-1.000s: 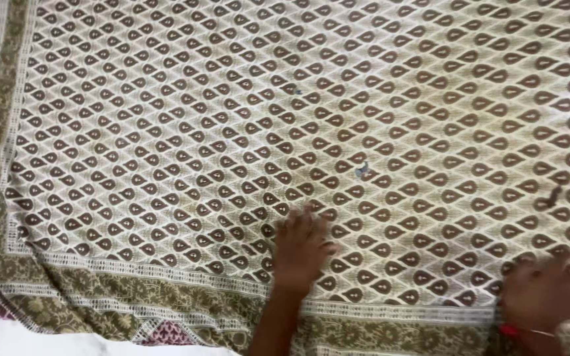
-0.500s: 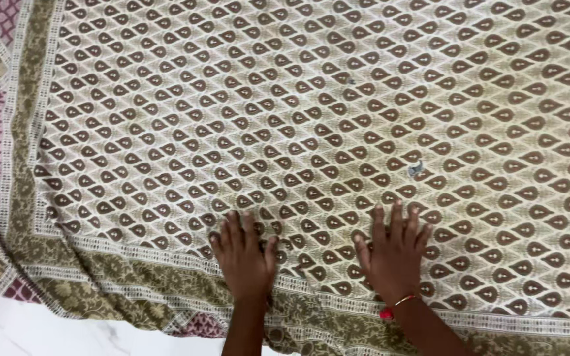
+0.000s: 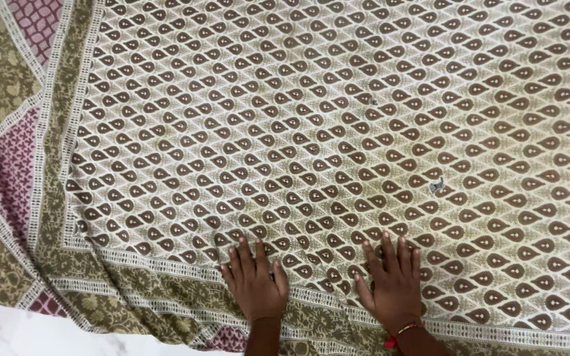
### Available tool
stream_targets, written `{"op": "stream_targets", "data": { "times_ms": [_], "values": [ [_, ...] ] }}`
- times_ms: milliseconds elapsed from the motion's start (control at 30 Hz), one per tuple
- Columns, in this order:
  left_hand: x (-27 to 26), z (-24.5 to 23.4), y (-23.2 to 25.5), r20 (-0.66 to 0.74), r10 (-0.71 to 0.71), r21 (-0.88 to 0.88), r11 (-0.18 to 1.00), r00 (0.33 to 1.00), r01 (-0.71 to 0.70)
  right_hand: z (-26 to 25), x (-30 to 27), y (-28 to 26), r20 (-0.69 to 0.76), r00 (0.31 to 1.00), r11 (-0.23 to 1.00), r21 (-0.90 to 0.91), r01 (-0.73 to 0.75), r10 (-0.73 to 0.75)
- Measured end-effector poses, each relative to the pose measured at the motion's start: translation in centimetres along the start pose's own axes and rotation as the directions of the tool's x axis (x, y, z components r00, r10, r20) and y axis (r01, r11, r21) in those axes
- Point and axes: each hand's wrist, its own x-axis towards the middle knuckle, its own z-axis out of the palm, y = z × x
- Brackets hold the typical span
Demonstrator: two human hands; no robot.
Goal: The person straightens a patterned fabric on a surface by hand, smoothing it out and tucking the edges near a wall and under a curtain.
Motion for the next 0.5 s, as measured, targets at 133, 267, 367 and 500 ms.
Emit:
{"op": "stream_targets", "data": {
  "times_ms": [133,267,367,500],
  "values": [
    [-0.15,0.63,-0.20,0.009,0.002,0.033,0.999,1.000,-0.002,0.41,-0.40,0.18,-0.028,0.999,0.999,0.029,-0.021,0.022],
    [-0.21,0.44,-0.02,-0.032,0.013,0.026,1.000,0.999,-0.012,0.33,-0.31,0.27,-0.045,0.999,0.999,0.034,-0.005,0.007],
    [-0.40,0.30,0.01,-0.012,-0.007,0.041,0.999,1.000,0.008,0.26,-0.75,0.16,-0.011,1.000,0.999,0.038,-0.024,0.024],
    [0.43,0.78,0.39,-0.094,0.012,0.020,1.000,0.996,-0.010,0.64,-0.16,0.45,0.034,0.997,0.997,0.029,-0.065,0.064]
  ]
}}
